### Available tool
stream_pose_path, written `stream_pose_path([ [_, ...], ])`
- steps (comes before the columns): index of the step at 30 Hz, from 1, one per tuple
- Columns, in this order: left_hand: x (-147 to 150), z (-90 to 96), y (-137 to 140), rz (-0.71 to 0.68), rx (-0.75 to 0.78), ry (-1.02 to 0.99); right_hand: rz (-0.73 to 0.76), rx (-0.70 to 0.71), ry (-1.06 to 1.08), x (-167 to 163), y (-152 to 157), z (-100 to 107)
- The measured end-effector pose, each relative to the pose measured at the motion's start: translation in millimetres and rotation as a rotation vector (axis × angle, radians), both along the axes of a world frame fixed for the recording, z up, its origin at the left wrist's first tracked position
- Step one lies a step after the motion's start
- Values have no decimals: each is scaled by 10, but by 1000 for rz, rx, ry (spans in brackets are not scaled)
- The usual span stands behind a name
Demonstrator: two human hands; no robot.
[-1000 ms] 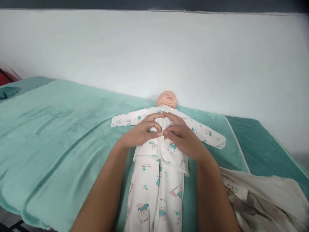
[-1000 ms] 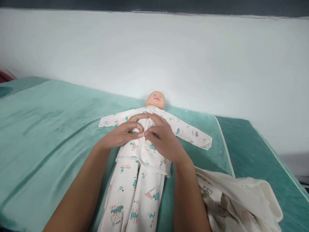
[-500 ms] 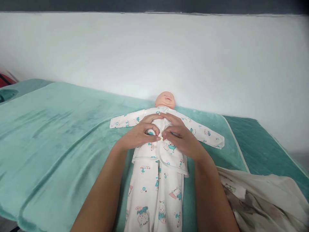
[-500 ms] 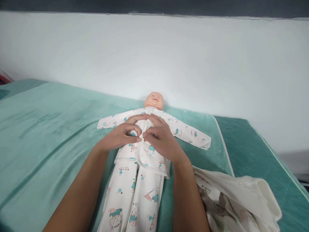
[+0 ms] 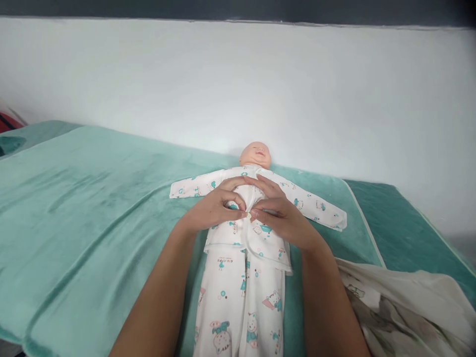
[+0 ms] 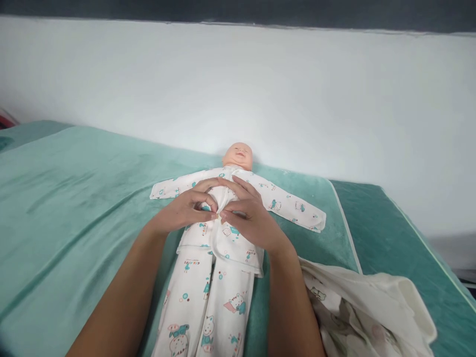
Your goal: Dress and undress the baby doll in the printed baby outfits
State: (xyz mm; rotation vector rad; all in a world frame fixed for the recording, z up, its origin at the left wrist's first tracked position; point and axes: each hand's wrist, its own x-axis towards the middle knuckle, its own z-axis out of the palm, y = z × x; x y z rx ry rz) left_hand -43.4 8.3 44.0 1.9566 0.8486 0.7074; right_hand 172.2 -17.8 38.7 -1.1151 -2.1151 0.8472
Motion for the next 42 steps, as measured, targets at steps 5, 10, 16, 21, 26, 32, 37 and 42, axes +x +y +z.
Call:
stream_pose_path([
  [5,-8,-6,0,-32,-8,-48,-4,14,-2,-11,-3,-1],
  [10,-26,-26,1,-57,3,-56,-29,44,3,-40,9,-11],
  [16,-11,-49,-7,-41,-6,-101,-101,37,89,-106,15,0],
  [21,21,-14,-37,-27,-33,-43,-168,-39,133,-152,-22,61],
  [26,52,-43,-28,55,28,27,-264,-10,285,-173,6,-27],
  [32,148,-108,-27,148,139,43,-804,-55,877,-208,125,-206],
  [37,224,-131,-33,181,260,158,-613,-23,529,-264,106,-149],
  [42,305,-169,-63,260,364,193,-567,17,308,-298,59,-109],
])
